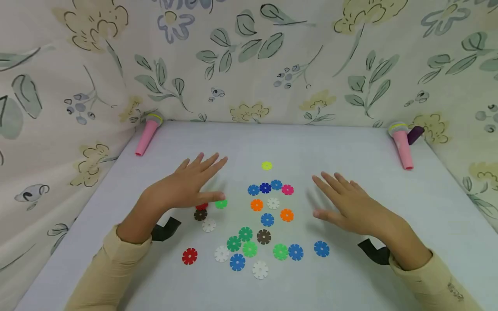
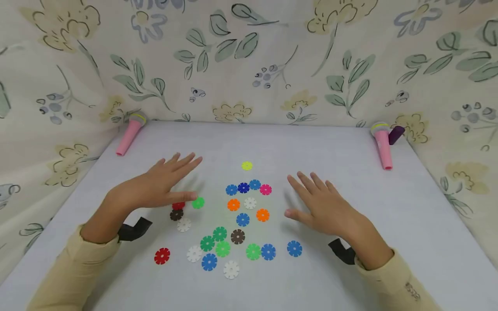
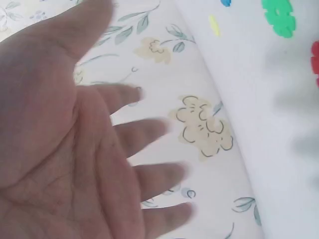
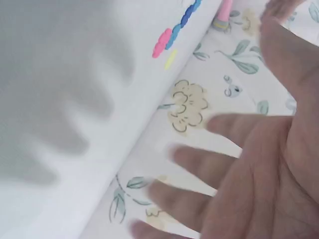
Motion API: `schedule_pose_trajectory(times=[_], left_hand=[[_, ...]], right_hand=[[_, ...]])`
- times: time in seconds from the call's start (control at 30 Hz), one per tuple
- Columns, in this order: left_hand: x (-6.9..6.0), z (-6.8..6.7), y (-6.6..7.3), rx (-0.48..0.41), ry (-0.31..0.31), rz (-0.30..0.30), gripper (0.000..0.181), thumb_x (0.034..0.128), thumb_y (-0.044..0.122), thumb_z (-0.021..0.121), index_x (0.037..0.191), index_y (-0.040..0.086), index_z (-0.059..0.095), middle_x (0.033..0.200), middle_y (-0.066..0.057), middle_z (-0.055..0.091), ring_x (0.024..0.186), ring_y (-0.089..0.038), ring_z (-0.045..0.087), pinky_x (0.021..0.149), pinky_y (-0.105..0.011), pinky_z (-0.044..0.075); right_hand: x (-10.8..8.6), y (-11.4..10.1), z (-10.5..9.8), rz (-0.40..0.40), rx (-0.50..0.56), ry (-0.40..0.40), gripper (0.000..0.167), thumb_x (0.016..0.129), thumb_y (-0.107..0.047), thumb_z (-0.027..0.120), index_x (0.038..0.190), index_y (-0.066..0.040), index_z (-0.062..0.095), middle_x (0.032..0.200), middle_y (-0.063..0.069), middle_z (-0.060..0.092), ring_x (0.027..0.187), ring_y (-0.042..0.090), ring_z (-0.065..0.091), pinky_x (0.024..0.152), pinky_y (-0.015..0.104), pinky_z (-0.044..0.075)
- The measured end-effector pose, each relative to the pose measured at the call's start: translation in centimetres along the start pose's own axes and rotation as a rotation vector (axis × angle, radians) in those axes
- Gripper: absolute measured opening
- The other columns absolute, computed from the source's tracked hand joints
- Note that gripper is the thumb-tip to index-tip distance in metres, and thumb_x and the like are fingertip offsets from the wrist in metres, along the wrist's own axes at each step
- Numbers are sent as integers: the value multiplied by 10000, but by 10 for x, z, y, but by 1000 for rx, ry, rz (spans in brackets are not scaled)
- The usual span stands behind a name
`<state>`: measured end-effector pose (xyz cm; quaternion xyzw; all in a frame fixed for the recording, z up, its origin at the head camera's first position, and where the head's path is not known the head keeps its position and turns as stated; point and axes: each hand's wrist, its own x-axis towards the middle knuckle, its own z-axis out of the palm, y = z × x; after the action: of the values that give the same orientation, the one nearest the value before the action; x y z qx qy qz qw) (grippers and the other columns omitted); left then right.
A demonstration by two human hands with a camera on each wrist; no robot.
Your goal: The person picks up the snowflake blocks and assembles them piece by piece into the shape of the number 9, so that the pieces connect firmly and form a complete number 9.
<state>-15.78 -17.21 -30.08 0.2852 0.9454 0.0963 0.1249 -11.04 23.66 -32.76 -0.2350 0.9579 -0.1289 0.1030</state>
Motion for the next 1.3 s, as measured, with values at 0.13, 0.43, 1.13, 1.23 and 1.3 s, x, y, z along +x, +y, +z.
schedule_pose_trajectory(times=[0.13,0.43,1.13,1.23,1.3], left_hand=[[21,0,3,-56,-136,9,770,929,511,673,1551,152,394,1559,-97,401,1452,-374,303,1130,-576,276],[90,7,34,-7,-193,72,441,913,412,737,1263,162,641,1156,-28,652,1033,-197,594,866,-371,522],[143,32,65,34,-251,85,362,882,338,791,1113,140,595,971,9,607,903,-158,569,798,-265,504],[143,34,63,-4,-218,121,306,887,288,793,1045,137,578,932,2,596,872,-163,560,763,-248,490],[141,34,59,-29,-187,148,250,899,257,782,1000,149,581,911,10,600,852,-160,558,751,-244,484]], right_hand=[[19,2,-5,-28,-8,-104,748,930,-497,677,1504,-75,451,1418,211,534,1299,440,493,991,604,436],[78,-6,-4,-63,10,-166,500,897,-298,773,1326,-82,637,981,33,673,903,210,620,746,351,562],[126,-22,10,48,75,-209,284,856,-58,758,1102,-88,619,945,71,625,896,258,583,790,396,549],[128,-19,10,23,93,-202,286,841,-46,760,1073,-82,596,925,68,607,881,255,573,773,379,542],[128,-17,8,5,110,-204,259,852,-55,753,1042,-80,580,899,65,591,856,249,564,745,367,525]])
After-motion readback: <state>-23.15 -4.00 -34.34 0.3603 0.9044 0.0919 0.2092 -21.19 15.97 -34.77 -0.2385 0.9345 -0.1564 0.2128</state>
